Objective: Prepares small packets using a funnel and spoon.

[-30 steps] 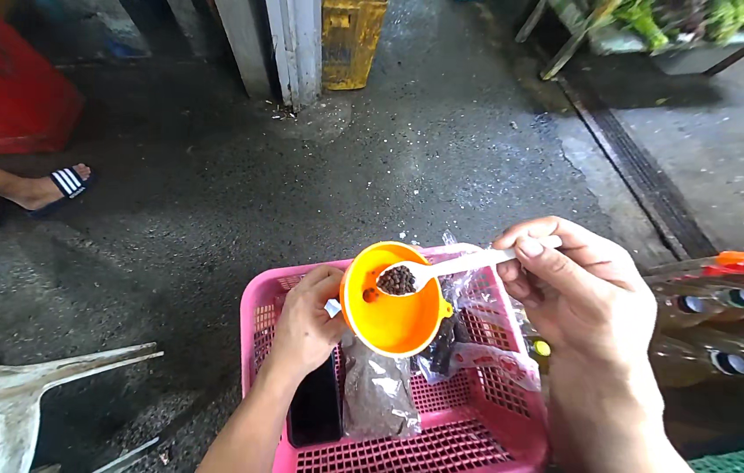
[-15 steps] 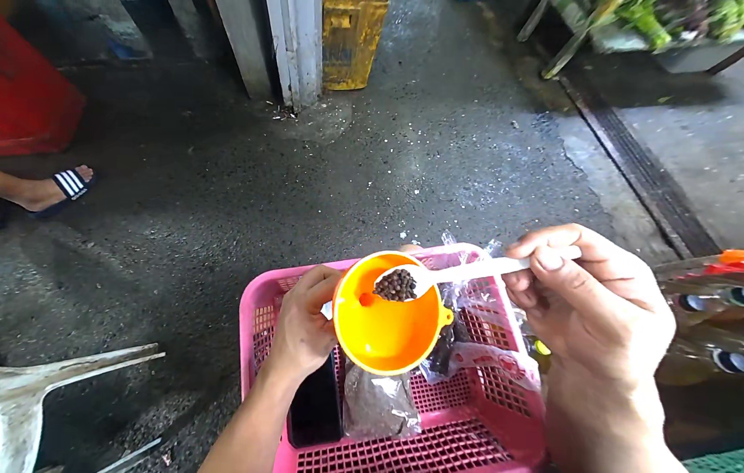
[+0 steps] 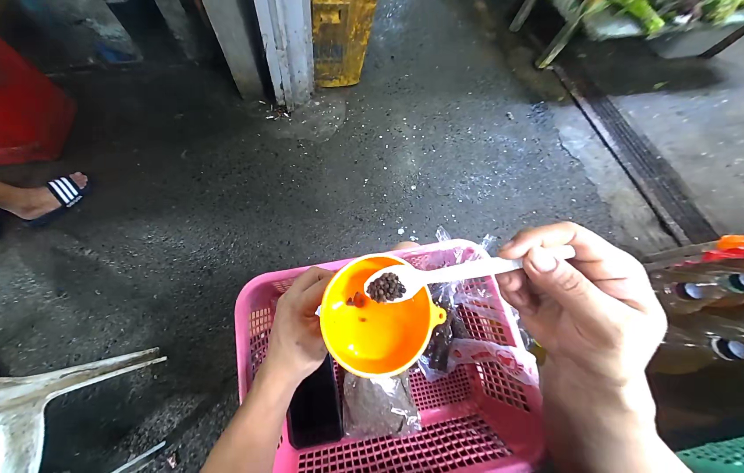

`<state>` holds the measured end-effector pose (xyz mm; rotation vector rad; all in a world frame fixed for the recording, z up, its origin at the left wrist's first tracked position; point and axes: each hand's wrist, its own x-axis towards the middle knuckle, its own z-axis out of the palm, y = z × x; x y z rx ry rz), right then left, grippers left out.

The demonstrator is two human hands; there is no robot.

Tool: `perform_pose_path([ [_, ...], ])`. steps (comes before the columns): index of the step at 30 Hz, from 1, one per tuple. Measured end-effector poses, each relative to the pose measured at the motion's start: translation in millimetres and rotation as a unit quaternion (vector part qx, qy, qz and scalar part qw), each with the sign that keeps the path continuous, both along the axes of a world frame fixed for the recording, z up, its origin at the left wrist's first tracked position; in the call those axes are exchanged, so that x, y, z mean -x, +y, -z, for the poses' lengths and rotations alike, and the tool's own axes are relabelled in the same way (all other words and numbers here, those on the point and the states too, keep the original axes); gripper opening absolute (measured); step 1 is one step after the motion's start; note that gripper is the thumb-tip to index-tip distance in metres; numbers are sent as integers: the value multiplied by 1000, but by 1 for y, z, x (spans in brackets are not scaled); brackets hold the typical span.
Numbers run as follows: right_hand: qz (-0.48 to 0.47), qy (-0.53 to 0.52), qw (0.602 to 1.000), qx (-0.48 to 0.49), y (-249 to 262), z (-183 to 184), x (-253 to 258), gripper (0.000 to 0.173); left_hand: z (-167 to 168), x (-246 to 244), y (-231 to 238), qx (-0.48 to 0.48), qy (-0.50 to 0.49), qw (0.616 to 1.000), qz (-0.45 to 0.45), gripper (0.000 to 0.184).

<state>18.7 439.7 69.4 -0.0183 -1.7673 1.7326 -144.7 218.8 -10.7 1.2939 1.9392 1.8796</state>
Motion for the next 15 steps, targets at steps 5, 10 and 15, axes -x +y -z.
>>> perform_pose_path([
  [5,-8,2,1000,13,1,0,0,21,0,0,0,-4,4,1000,3,22],
  [10,4,4,1000,-8,0,1,0,21,0,0,0,-1,-1,1000,2,23],
  [15,22,4,999,-26,-1,1,0,20,1,0,-1,5,3,1000,4,24],
])
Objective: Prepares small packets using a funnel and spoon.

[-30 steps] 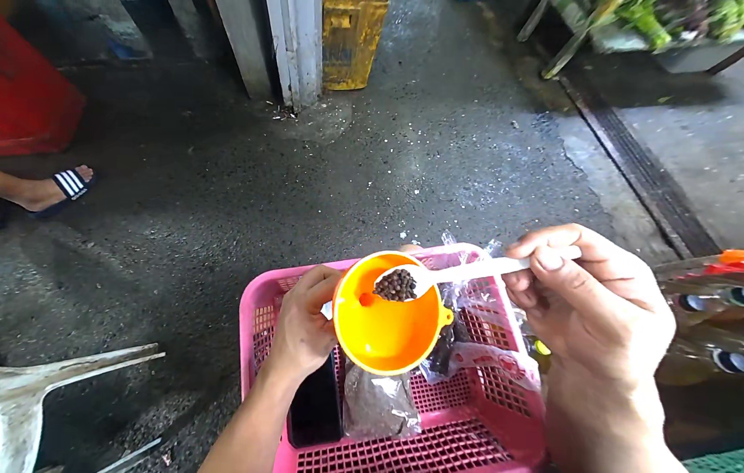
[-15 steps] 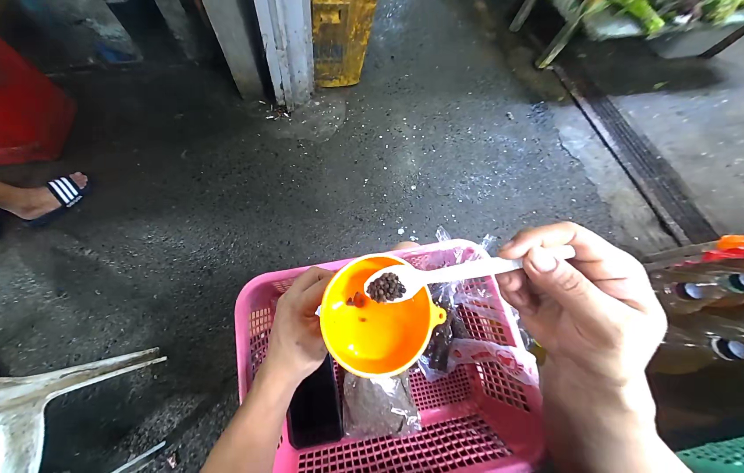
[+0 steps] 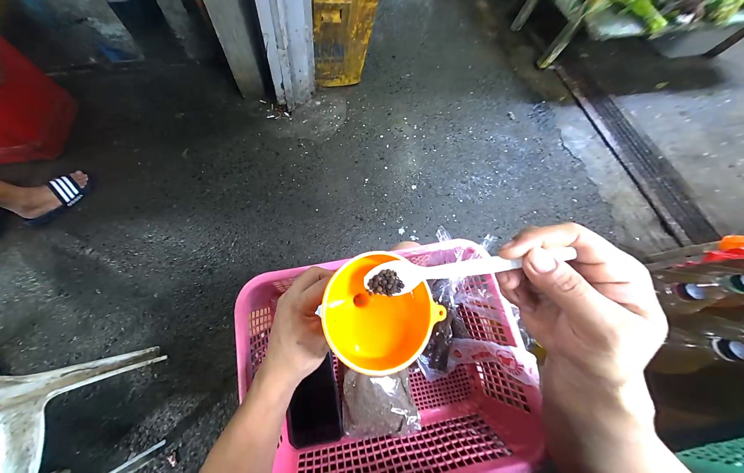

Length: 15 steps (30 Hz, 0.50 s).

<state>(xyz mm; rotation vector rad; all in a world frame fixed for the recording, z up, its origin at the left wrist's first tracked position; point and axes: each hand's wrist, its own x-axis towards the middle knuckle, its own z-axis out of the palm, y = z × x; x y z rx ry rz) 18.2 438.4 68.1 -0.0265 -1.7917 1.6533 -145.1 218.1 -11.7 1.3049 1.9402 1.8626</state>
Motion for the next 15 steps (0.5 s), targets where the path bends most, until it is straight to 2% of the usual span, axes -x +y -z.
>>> perform_pose_path([
  [15,6,-5,1000,-20,-1,0,0,20,0,0,1,-7,1,1000,3,24],
])
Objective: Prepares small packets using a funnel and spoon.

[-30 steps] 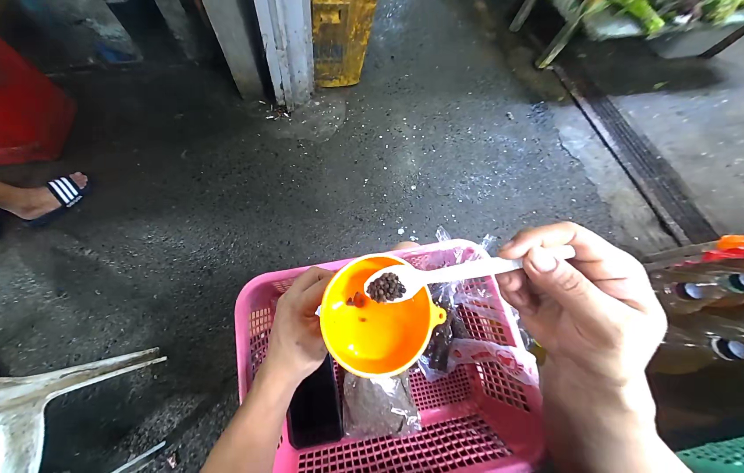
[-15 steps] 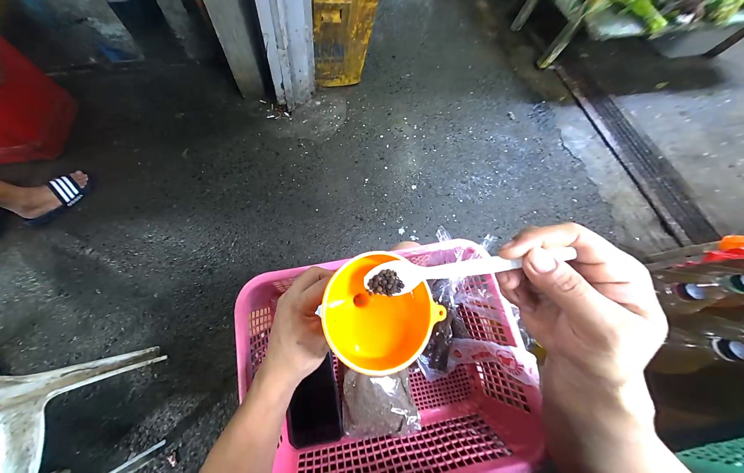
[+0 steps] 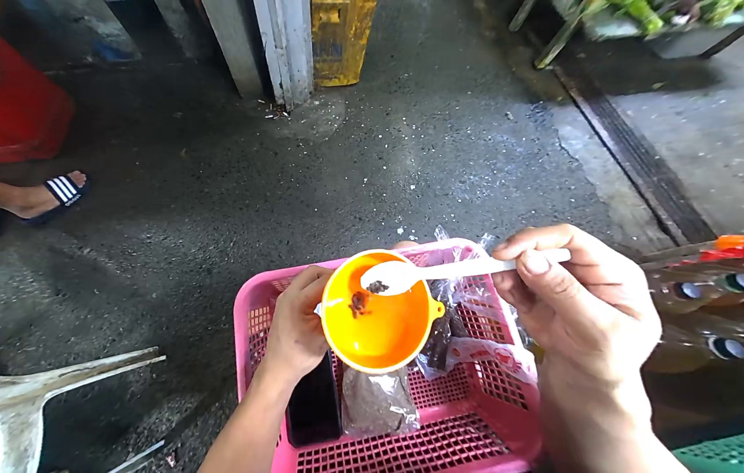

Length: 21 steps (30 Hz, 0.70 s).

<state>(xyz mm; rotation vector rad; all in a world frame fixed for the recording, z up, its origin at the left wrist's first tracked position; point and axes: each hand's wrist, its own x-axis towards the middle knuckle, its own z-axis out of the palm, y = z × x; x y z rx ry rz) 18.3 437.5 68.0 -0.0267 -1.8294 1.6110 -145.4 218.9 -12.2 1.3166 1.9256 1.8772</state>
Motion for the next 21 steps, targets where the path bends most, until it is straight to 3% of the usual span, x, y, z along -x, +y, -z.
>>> perform_pose_path([
  [11,-21,10,999,30,2,-3,-1,20,-1,0,1,-3,10,1000,-1,24],
  [17,-29,18,998,-61,4,3,-4,18,-1,0,1,-6,0,1000,-1,24],
  [21,-27,40,997,-57,4,2,-5,18,-2,-2,0,-4,-11,1000,-7,22],
])
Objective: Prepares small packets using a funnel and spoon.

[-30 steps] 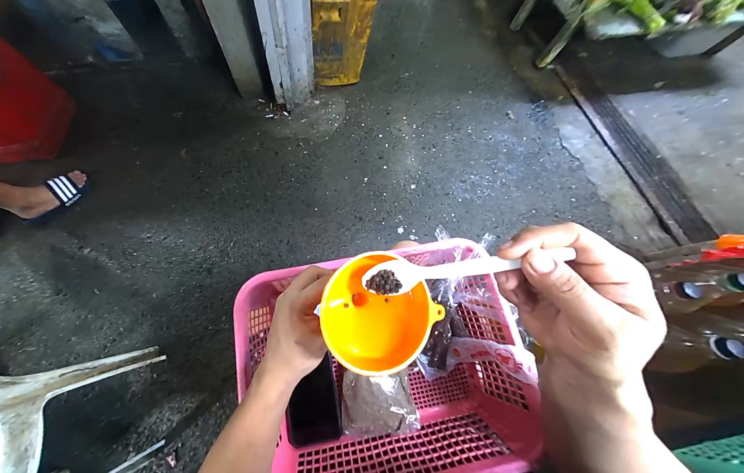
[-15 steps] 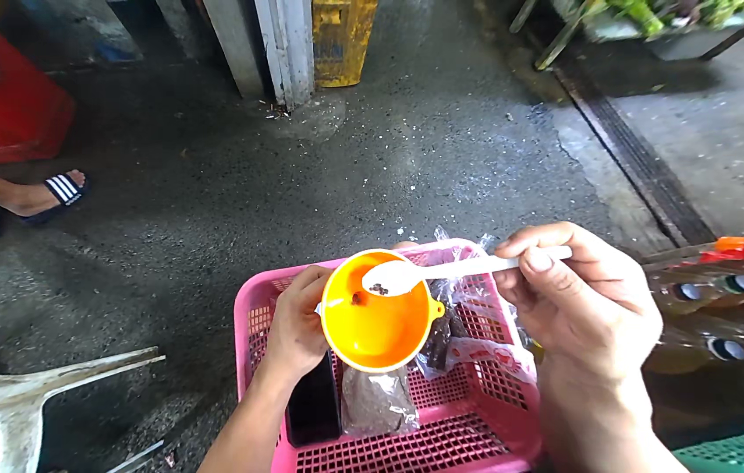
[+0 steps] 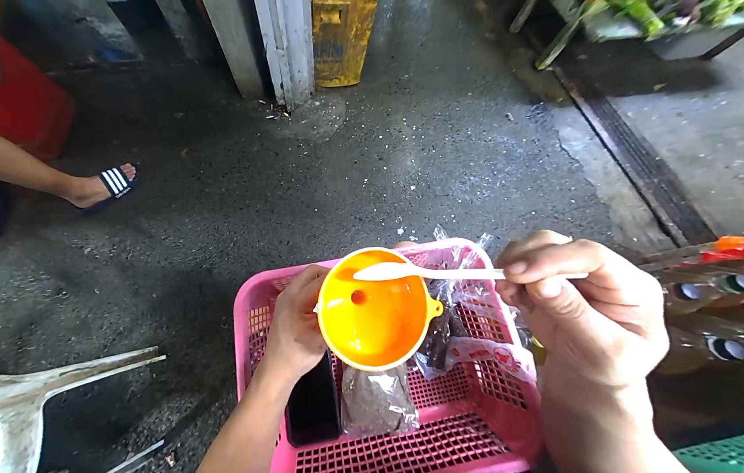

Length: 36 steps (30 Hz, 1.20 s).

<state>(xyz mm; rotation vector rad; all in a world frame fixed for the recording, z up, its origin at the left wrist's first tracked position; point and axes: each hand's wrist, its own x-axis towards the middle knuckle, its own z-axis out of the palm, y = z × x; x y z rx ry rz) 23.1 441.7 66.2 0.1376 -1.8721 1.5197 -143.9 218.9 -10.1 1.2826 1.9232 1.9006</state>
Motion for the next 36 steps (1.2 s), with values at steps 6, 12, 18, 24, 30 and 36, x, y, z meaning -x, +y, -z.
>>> perform_pose_path([
  [6,74,36,994,66,13,-2,-4,17,1,-2,-5,-25,-36,999,-8,25],
  [12,121,-133,982,-59,29,10,-17,18,11,-8,-14,-2,-41,986,-162,50],
  [18,168,-226,934,-219,18,36,-4,26,8,-10,-14,22,-33,983,-178,51],
  [24,143,-253,927,-238,22,39,-5,28,13,-8,-15,8,-41,984,-171,53],
  [30,122,-298,936,-143,15,51,2,25,10,-8,-14,0,-35,987,-158,51],
  [36,86,-298,948,67,22,57,7,22,8,-8,-14,-13,-51,986,-157,45],
])
